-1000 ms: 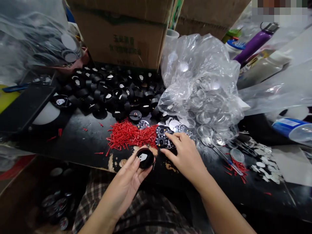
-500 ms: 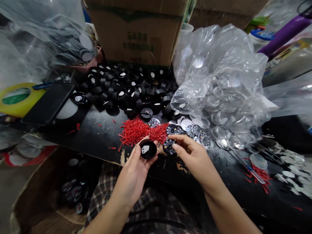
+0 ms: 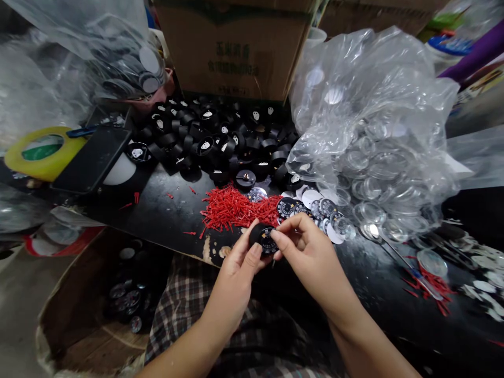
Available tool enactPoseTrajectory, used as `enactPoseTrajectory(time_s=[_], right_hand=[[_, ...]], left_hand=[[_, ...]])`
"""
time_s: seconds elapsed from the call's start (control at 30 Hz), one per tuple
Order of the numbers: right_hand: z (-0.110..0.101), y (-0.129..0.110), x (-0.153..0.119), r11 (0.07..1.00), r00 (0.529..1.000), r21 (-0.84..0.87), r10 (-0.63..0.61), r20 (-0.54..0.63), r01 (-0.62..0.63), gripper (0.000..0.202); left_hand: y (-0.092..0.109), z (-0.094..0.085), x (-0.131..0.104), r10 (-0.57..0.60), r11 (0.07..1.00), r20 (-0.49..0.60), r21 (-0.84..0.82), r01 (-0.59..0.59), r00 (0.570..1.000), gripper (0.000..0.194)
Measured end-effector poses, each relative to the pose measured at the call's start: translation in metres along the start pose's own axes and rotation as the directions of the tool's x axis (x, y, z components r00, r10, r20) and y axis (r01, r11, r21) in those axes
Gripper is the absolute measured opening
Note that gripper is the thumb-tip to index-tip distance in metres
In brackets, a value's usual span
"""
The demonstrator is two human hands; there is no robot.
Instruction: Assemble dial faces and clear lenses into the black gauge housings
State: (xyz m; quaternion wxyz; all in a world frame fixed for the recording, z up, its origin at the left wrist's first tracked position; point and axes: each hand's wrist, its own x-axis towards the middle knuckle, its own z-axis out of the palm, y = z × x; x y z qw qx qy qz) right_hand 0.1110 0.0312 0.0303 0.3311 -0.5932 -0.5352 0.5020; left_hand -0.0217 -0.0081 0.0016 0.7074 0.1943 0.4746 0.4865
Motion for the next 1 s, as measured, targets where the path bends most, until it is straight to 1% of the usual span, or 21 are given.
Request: enactPoseTrajectory(time_s=[0.07, 0.17, 0.27, 0.37, 0.47, 0.53, 0.57, 0.63, 0.67, 0.73, 0.77, 0.8, 0.83, 0.9, 0.93, 0.97, 1.0], right_hand=[[-0.002, 0.001, 0.001, 1.000, 0.999, -0.007, 0.015, 0.032, -0.015, 0.017], [-0.003, 0.003, 0.002, 0.997, 0.996, -0.065, 0.042, 0.073, -0.037, 0.019], [-0.002, 0.009, -0.004, 0.995, 0.998, -0.086, 0.054, 0.040, -0.050, 0.019], [-0.003, 0.018, -0.017, 0.996, 0.998, -0.077, 0.053, 0.029, -0.050, 0.017], [-0.008, 0.021, -0.031, 0.991, 0.996, -0.130, 0.025, 0.084, -0.014, 0.011], [-0.013, 0.019, -0.033, 0.981, 0.988, -0.192, -0.004, 0.154, 0.034, 0.010], [-0.016, 0.017, -0.031, 0.970, 0.981, -0.231, -0.027, 0.190, 0.072, 0.011], [-0.019, 0.013, -0.018, 0.914, 0.971, -0.369, -0.094, 0.219, 0.171, 0.013], [-0.019, 0.011, -0.009, 0.856, 0.969, -0.470, -0.126, 0.213, 0.214, 0.014], [-0.014, 0.009, 0.010, 0.676, 0.966, -0.690, -0.167, 0.195, 0.256, 0.015], [-0.009, 0.009, 0.018, 0.584, 0.965, -0.768, -0.177, 0.194, 0.262, 0.014], [-0.005, 0.009, 0.023, 0.508, 0.961, -0.818, -0.191, 0.198, 0.269, 0.014], [0.000, 0.011, 0.027, 0.457, 0.955, -0.844, -0.216, 0.202, 0.282, 0.013], [0.009, 0.018, 0.032, 0.414, 0.930, -0.852, -0.308, 0.201, 0.321, 0.013], [0.013, 0.025, 0.035, 0.392, 0.918, -0.861, -0.350, 0.187, 0.324, 0.013], [0.017, 0.033, 0.041, 0.387, 0.916, -0.862, -0.353, 0.189, 0.327, 0.013], [0.019, 0.040, 0.047, 0.414, 0.922, -0.847, -0.331, 0.203, 0.335, 0.012]], left_hand=[[0.000, -0.002, 0.001, 0.009, 1.000, 0.020, 0.023, -0.010, 1.000, 0.038], [0.000, -0.002, 0.002, 0.041, 0.995, 0.039, 0.092, -0.044, 0.998, 0.040], [-0.001, -0.002, 0.001, 0.049, 0.972, 0.053, 0.225, -0.060, 0.997, 0.037], [-0.002, -0.005, -0.005, 0.060, 0.922, 0.106, 0.375, -0.095, 0.993, 0.032], [-0.004, -0.012, -0.012, 0.049, 0.877, 0.140, 0.468, -0.109, 0.989, 0.032], [-0.005, -0.017, -0.014, 0.037, 0.871, 0.125, 0.482, -0.093, 0.991, 0.032], [-0.004, -0.019, -0.013, 0.028, 0.884, 0.103, 0.462, -0.072, 0.994, 0.031], [-0.003, -0.021, -0.009, -0.011, 0.935, 0.034, 0.354, -0.002, 0.999, 0.032], [-0.001, -0.021, -0.006, -0.032, 0.959, -0.003, 0.281, 0.032, 0.999, 0.033], [0.001, -0.019, -0.001, -0.055, 0.987, -0.063, 0.150, 0.064, 0.996, 0.037], [0.002, -0.018, 0.001, -0.050, 0.993, -0.091, 0.104, 0.059, 0.995, 0.040], [0.002, -0.018, 0.002, -0.039, 0.997, -0.123, 0.063, 0.047, 0.992, 0.042], [0.002, -0.018, 0.003, -0.034, 0.999, -0.154, 0.025, 0.039, 0.987, 0.044], [0.002, -0.020, 0.008, -0.046, 0.998, -0.222, -0.046, 0.036, 0.974, 0.046], [0.003, -0.021, 0.013, -0.071, 0.997, -0.233, -0.042, 0.063, 0.970, 0.044], [0.004, -0.022, 0.018, -0.051, 0.997, -0.234, 0.036, 0.061, 0.971, 0.039], [0.006, -0.022, 0.024, 0.006, 0.982, -0.235, 0.186, 0.039, 0.972, 0.035]])
